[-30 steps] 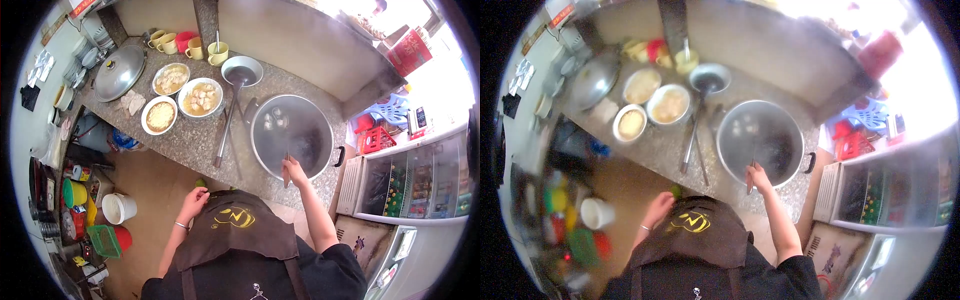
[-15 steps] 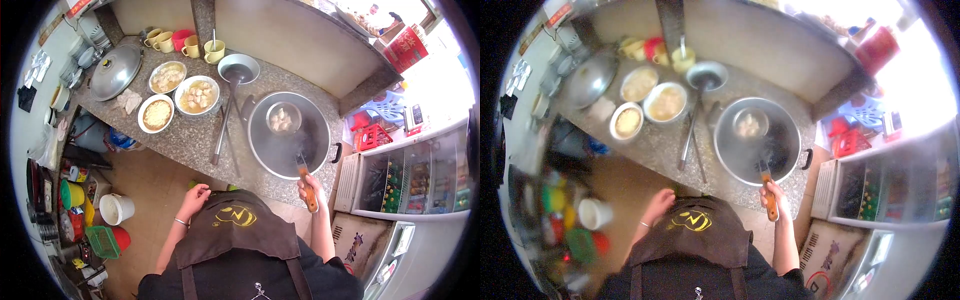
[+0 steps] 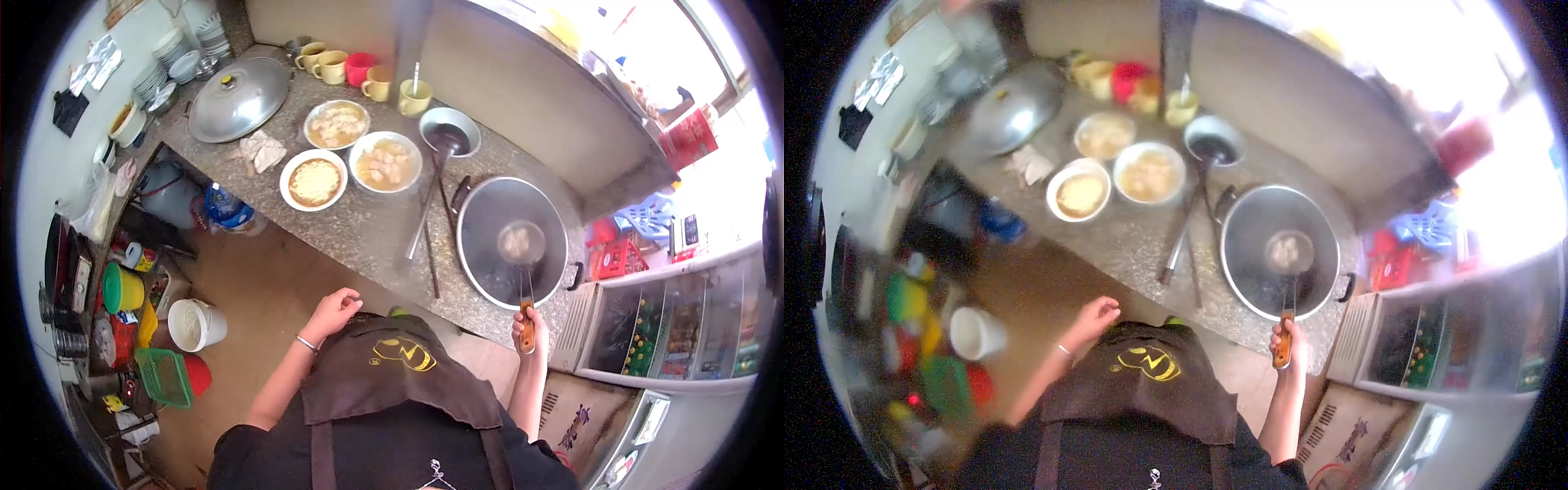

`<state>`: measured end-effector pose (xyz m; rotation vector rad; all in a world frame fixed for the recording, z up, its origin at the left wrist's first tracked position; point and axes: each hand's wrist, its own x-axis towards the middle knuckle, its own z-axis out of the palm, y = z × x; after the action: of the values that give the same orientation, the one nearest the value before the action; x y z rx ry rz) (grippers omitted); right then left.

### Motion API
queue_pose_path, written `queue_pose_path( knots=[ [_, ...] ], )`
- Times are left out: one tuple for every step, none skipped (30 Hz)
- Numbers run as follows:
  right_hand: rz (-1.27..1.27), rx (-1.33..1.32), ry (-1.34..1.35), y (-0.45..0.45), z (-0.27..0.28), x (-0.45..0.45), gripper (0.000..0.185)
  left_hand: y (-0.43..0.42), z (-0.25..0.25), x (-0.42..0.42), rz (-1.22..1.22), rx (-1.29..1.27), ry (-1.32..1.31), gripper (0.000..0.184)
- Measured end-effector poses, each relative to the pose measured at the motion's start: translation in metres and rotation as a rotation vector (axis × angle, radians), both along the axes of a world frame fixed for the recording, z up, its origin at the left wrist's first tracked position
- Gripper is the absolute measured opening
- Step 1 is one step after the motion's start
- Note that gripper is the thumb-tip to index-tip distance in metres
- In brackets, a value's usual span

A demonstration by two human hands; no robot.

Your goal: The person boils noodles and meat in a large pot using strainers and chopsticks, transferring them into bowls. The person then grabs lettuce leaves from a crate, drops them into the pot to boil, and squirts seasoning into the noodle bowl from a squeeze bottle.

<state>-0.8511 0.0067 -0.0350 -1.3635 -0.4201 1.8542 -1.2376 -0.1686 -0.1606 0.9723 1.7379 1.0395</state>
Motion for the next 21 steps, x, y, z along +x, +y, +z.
queue_pose_path(
  knots=[
    [0.016, 0.006, -0.001, -0.007, 0.004, -0.012, 0.015, -0.009, 0.010, -0.009, 0.009, -0.018, -0.022, 0.028],
    [0.059, 0.098, -0.056, -0.018, 0.008, -0.024, 0.014, -0.018, 0.017, -0.020, 0.019, -0.036, -0.043, 0.028],
    [0.103, 0.191, -0.110, -0.027, 0.013, -0.040, 0.014, -0.028, 0.007, -0.034, 0.036, -0.030, -0.042, 0.028],
    [0.125, 0.229, -0.140, -0.036, 0.024, -0.061, 0.016, -0.038, -0.008, -0.047, 0.052, -0.025, -0.036, 0.028],
    [0.121, 0.235, -0.139, -0.046, 0.031, -0.082, 0.016, -0.049, -0.022, -0.059, 0.047, -0.020, -0.028, 0.029],
    [0.164, 0.290, -0.149, -0.051, 0.039, -0.103, 0.017, -0.056, -0.024, -0.069, 0.044, -0.014, -0.027, 0.029],
    [0.207, 0.345, -0.159, -0.052, 0.043, -0.122, 0.018, -0.063, -0.023, -0.077, 0.040, -0.033, -0.074, 0.029],
    [0.248, 0.347, -0.134, -0.051, 0.043, -0.139, 0.020, -0.068, -0.023, -0.084, 0.035, -0.052, -0.121, 0.028],
    [0.258, 0.352, -0.117, -0.054, 0.048, -0.160, 0.018, -0.073, -0.023, -0.089, 0.031, -0.045, -0.120, 0.028],
    [0.295, 0.364, -0.121, -0.052, 0.047, -0.177, 0.018, -0.077, -0.024, -0.095, 0.053, -0.039, -0.120, 0.028],
    [0.333, 0.375, -0.125, -0.051, 0.045, -0.194, 0.019, -0.080, -0.024, -0.101, 0.075, -0.033, -0.120, 0.027],
    [0.367, 0.378, -0.146, -0.051, 0.043, -0.213, 0.021, -0.083, -0.020, -0.108, 0.072, -0.027, -0.120, 0.027],
    [0.402, 0.382, -0.167, -0.052, 0.041, -0.230, 0.024, -0.086, -0.014, -0.115, 0.101, -0.031, -0.116, 0.027],
    [0.418, 0.380, -0.151, -0.052, 0.032, -0.244, 0.037, -0.090, -0.011, -0.121, 0.133, -0.038, -0.112, 0.027],
    [0.397, 0.367, -0.139, -0.050, 0.008, -0.251, 0.047, -0.096, -0.012, -0.128, 0.134, -0.035, -0.111, 0.027],
    [0.432, 0.412, -0.231, -0.052, -0.001, -0.262, 0.051, -0.103, -0.016, -0.134, 0.132, -0.025, -0.103, 0.027],
    [0.466, 0.457, -0.324, -0.053, -0.008, -0.271, 0.055, -0.111, -0.020, -0.140, 0.130, -0.014, -0.094, 0.027],
    [0.464, 0.499, -0.374, -0.053, -0.016, -0.280, 0.058, -0.119, -0.023, -0.143, 0.131, -0.012, -0.093, 0.027],
    [0.522, 0.544, -0.430, -0.051, -0.019, -0.283, 0.062, -0.126, -0.027, -0.146, 0.142, 0.003, -0.082, 0.028],
    [0.502, 0.553, -0.439, -0.050, -0.023, -0.288, 0.062, -0.133, -0.031, -0.148, 0.152, 0.018, -0.071, 0.028],
    [0.481, 0.561, -0.448, -0.050, -0.025, -0.293, 0.062, -0.138, -0.028, -0.150, 0.153, 0.021, -0.071, 0.028]
  ],
)
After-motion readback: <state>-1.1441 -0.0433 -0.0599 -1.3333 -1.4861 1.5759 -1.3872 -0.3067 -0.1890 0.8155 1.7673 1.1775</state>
